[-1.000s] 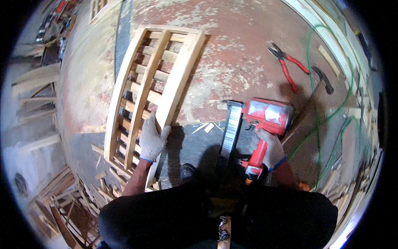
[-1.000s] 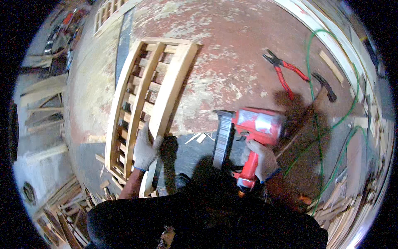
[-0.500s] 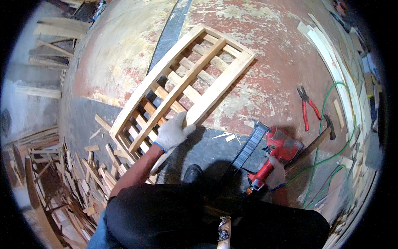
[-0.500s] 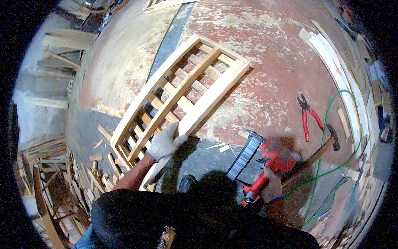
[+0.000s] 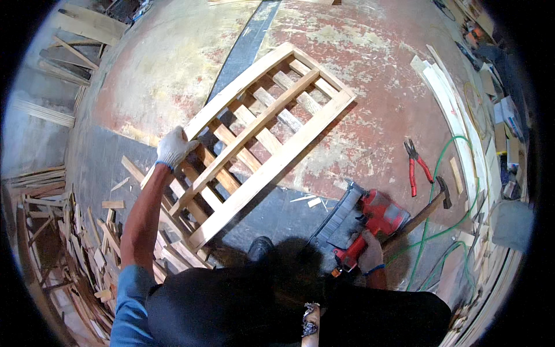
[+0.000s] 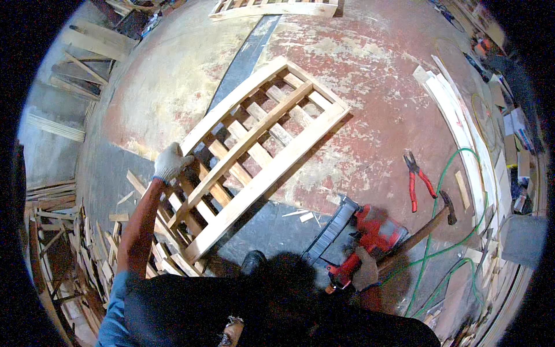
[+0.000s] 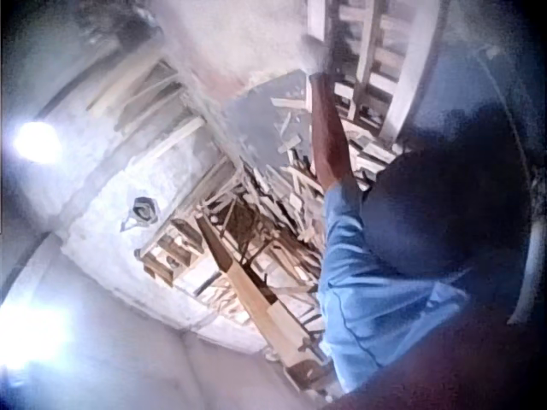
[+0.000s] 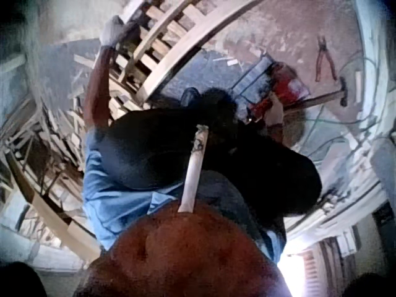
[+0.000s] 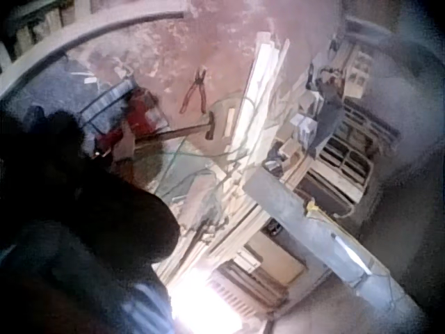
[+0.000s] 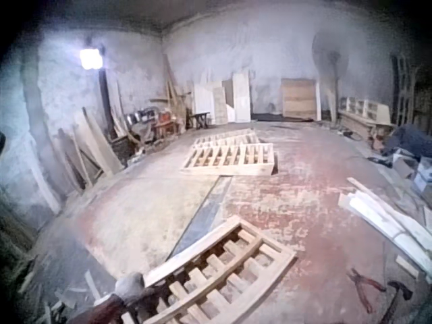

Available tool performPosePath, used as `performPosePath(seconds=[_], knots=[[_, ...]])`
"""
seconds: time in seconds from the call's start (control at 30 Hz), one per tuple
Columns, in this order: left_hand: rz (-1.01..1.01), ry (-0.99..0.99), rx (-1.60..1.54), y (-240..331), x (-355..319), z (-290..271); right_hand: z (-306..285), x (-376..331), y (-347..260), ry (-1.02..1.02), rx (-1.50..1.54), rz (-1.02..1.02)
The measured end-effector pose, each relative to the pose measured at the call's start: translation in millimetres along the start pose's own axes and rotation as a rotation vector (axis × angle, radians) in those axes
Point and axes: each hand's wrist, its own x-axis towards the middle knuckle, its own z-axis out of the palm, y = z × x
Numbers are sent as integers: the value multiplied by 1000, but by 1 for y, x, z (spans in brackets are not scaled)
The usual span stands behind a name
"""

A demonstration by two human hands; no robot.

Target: The person assembles a wooden frame structure on the floor using a pneumatic nail gun to attach slats to a frame. They also use a hammer to split a larger piece of wood into smaller slats and to adjust the frame components.

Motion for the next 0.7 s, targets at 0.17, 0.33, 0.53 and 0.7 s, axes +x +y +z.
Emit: performPosePath(seconds=[0.17,0.33,0.53,0.7], knots=[[83,242,72,32,-44,-68,-5,0,0,-98,24,90],[456,776,114,38,-90,-68,-6,5,2,-116,11,117],[406,730,99,55,-143,-69,-14,14,7,-75,71,131],[461,754,95,63,-159,-71,-8,8,3,-76,58,149]])
